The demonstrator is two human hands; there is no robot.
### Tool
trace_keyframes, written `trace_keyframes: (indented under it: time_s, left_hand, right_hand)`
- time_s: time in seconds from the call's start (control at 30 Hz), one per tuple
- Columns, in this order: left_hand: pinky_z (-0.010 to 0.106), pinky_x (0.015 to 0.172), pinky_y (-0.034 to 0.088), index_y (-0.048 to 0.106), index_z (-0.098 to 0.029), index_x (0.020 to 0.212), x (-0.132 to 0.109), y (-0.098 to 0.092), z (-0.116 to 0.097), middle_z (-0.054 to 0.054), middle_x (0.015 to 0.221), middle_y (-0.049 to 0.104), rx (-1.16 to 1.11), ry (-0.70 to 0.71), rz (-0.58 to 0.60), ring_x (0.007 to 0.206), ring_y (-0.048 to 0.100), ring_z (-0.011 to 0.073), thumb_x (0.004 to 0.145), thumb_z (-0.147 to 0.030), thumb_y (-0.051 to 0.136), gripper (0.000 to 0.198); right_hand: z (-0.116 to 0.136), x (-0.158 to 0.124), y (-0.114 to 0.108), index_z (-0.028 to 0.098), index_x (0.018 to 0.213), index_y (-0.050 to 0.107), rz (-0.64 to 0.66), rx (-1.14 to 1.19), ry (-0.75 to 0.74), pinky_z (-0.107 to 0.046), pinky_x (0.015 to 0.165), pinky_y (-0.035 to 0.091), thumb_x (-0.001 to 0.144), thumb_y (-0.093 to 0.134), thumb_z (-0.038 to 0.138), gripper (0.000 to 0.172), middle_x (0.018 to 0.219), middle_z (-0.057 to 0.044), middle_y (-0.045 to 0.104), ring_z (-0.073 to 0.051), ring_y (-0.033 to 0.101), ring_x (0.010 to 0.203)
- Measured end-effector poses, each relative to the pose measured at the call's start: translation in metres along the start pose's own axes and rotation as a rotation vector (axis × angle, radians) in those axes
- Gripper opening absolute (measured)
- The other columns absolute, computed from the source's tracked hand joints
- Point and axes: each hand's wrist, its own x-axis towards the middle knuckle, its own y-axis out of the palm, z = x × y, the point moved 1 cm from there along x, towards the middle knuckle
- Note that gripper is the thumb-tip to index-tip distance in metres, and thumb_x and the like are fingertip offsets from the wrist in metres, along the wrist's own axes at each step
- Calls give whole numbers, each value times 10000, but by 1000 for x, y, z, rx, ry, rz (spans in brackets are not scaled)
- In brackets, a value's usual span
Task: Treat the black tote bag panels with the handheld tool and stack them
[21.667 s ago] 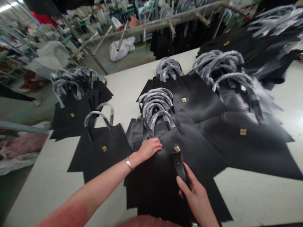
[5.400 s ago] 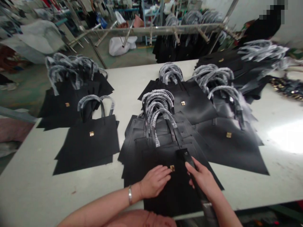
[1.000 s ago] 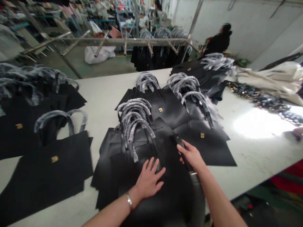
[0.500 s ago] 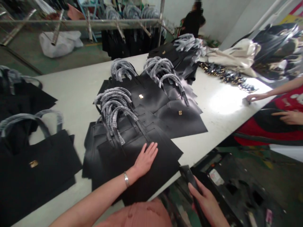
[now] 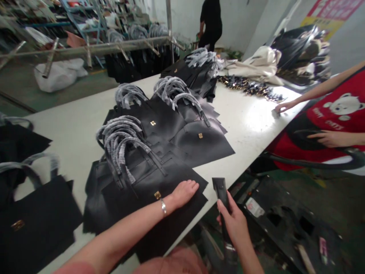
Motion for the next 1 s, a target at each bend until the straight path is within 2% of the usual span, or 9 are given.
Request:
trace_keyframes:
  time_s: [0.13,0.23,0.43,0.63,0.77,0.9,1.0]
  left_hand:
    - [305,596,465,587,-89,987,46,8,-4,141,945,565,51,104,7,865,544,238,929,-104,380,215]
    - [322,544,451,625,-58,915,66,15,-13,171,873,574,98,189,48,802,573,261,912,-98,366,262]
    - [423,586,463,580,51,1076,72,22,-22,259,961,580,222,234,90,831,611,328,881,-23,244,395]
    - [392,578,476,572,-16,1036,75,22,-14,195,939,558,193,239,121,776,616,278,891,-34,254,350]
    - [326,572,473,557,-106,949,78,21,-6,119,892,544,85,134,93,741,586,220,908,-71,310,253]
    - [317,688,486,527,-125,925,75,21,8,105,920,549,-19,-135,1,838,569,218,892,-54,377,168]
    - [295,711,483,510,-141,901,71,19,17,87,902,556,-99,-325,-58,816,573,187,923,-56,342,189]
  right_hand:
    - [-19,-10,-13,258,1401,390,-29,78,60,-246,444,458,753,634,594,770,706,29,644,-154,580,498]
    - [-39,-17,-17,253,1407,370,-26,140,132,-242,431,451,737,642,618,810,700,30,645,-158,581,505]
    - [-60,-13,-25,292,1412,358,-39,163,184,-248,456,460,740,632,636,804,692,37,650,-169,591,530]
    - [-56,-5,-23,254,1421,354,1,154,134,-270,463,465,735,639,616,827,653,38,651,-181,584,507]
    - [-55,-2,-18,215,1423,359,0,154,112,-276,452,461,726,642,604,847,625,38,649,-184,578,482]
    - [-56,0,-15,261,1415,366,5,167,95,-275,449,472,735,646,573,799,748,31,673,-173,584,490]
    - [-54,3,-15,285,1411,361,39,160,85,-272,445,471,755,632,565,763,823,26,678,-162,583,490]
